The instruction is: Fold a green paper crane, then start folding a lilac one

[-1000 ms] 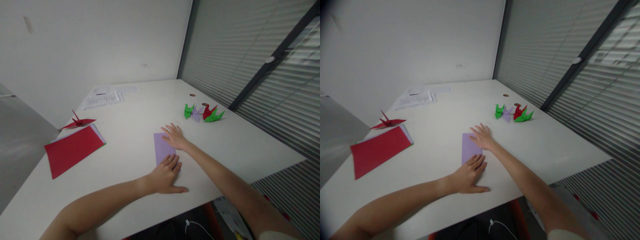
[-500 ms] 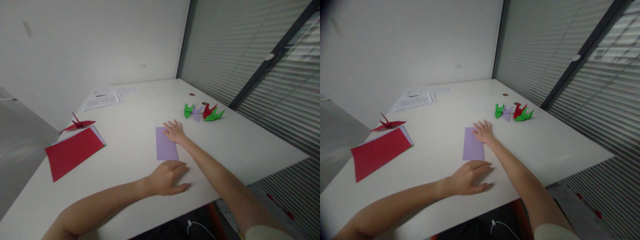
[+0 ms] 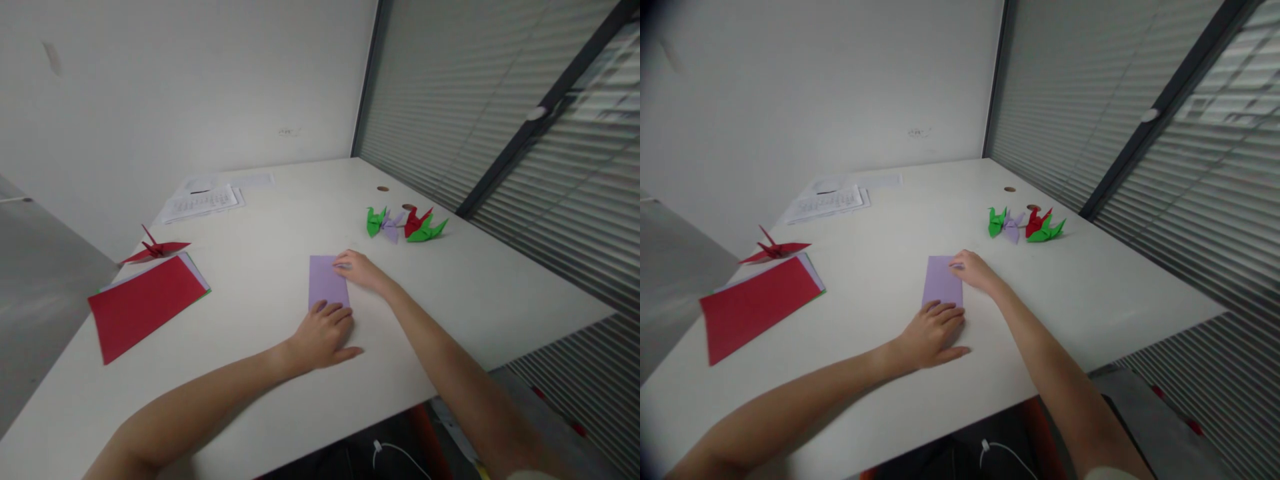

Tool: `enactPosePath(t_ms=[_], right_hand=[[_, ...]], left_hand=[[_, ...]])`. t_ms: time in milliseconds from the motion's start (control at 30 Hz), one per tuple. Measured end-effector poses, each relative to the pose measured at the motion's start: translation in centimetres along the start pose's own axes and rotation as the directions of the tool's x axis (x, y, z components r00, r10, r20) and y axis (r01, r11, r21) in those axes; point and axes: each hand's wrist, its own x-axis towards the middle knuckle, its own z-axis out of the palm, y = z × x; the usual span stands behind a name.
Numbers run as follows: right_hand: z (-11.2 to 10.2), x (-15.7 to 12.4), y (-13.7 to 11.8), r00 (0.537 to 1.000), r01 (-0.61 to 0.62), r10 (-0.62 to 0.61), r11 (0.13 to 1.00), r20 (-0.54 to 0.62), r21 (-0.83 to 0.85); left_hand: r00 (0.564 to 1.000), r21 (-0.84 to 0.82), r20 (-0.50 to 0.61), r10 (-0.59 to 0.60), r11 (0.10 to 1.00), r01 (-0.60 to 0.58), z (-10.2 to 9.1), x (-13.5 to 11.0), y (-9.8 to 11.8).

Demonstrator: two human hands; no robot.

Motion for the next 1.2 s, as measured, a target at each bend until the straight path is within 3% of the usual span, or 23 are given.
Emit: enactPosePath(t_ms=[200,367,433,533,633,733,833,967,1200], right_hand=[[1.0,-1.7,-0.3,0.998,-0.049,0.054,0.976,0.018,-0.211],[0.8,-2.0,-0.1,0.994,-0.085,0.102,0.959,0.048,-0.269],[0.7,-2.0,-0.1,0.994,-0.085,0.102,0.959,0.048,-0.27],[0.5,-2.2,-0.3,0.996,-0.071,0.082,0.961,0.031,-0.268],[0.4,-2.4,-0.6,0.997,-0.035,0.048,0.976,0.056,-0.214],[0.3,-2.6,-1.2,0.993,0.001,0.017,0.989,0.121,-0.147],[0.2,-2.7,-1.8,0.989,0.042,-0.027,0.994,0.145,-0.099],[0.1,-2.8,-2.5,0.99,0.121,-0.111,0.985,0.088,-0.122],[0.2,-2.9,-3.4,0.968,0.239,-0.228,0.964,0.104,-0.114]], left_hand=[[0.998,0.086,0.026,0.056,0.995,-0.059,-0.2,0.0,0.2],[0.963,0.187,0.145,0.228,0.949,-0.253,0.1,0.1,0.9],[0.955,0.201,0.178,0.237,0.941,-0.271,0.0,0.1,1.2],[0.966,0.184,0.206,0.158,0.963,-0.197,-0.9,0.2,0.9],[0.982,0.248,0.185,-0.047,0.969,-0.001,-2.3,0.6,-0.3],[0.978,0.313,0.126,-0.167,0.942,0.12,-3.3,1.0,-2.1],[0.973,0.308,0.135,-0.185,0.941,0.136,-3.6,1.1,-4.1],[0.969,0.29,0.103,-0.226,0.938,0.189,-3.7,0.9,-6.2],[0.966,0.303,0.125,-0.225,0.936,0.179,-3.8,0.8,-7.4]])
